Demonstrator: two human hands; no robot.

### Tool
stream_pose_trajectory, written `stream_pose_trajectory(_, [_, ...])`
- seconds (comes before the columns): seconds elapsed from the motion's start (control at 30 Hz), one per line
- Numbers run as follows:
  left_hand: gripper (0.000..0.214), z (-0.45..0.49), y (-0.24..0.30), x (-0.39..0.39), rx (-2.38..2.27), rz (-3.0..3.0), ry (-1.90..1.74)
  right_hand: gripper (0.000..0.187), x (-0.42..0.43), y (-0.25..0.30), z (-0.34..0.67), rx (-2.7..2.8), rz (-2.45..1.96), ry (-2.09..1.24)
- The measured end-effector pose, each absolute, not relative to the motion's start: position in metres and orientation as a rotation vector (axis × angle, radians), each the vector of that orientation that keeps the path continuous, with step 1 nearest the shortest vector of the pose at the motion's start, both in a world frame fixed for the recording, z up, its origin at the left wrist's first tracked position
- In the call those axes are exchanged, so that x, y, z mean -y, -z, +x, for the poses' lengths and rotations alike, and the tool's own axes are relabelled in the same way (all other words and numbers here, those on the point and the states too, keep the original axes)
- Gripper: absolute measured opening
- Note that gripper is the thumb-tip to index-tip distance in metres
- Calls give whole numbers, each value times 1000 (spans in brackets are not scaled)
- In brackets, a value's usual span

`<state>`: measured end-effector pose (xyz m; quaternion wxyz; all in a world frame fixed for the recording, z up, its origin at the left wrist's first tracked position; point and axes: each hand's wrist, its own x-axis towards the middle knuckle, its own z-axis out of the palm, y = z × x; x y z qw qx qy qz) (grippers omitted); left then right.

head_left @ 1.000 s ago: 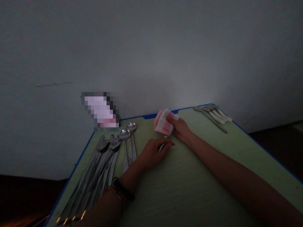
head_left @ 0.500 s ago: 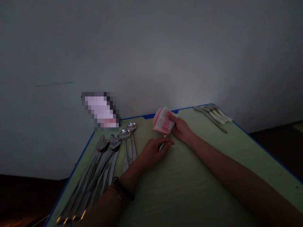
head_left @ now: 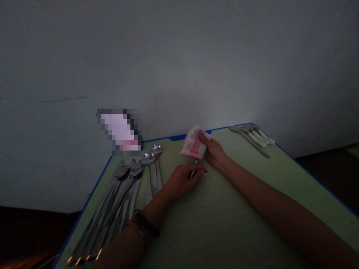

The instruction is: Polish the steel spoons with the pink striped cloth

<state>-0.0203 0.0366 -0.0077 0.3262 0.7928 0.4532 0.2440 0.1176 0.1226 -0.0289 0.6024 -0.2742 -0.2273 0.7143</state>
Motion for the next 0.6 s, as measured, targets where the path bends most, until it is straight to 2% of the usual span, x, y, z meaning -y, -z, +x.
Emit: stream_pose_trajectory(0.6, [31, -20, 5, -36, -1200, 2079, -613, 23, -123, 31, 117, 530, -623, -1649])
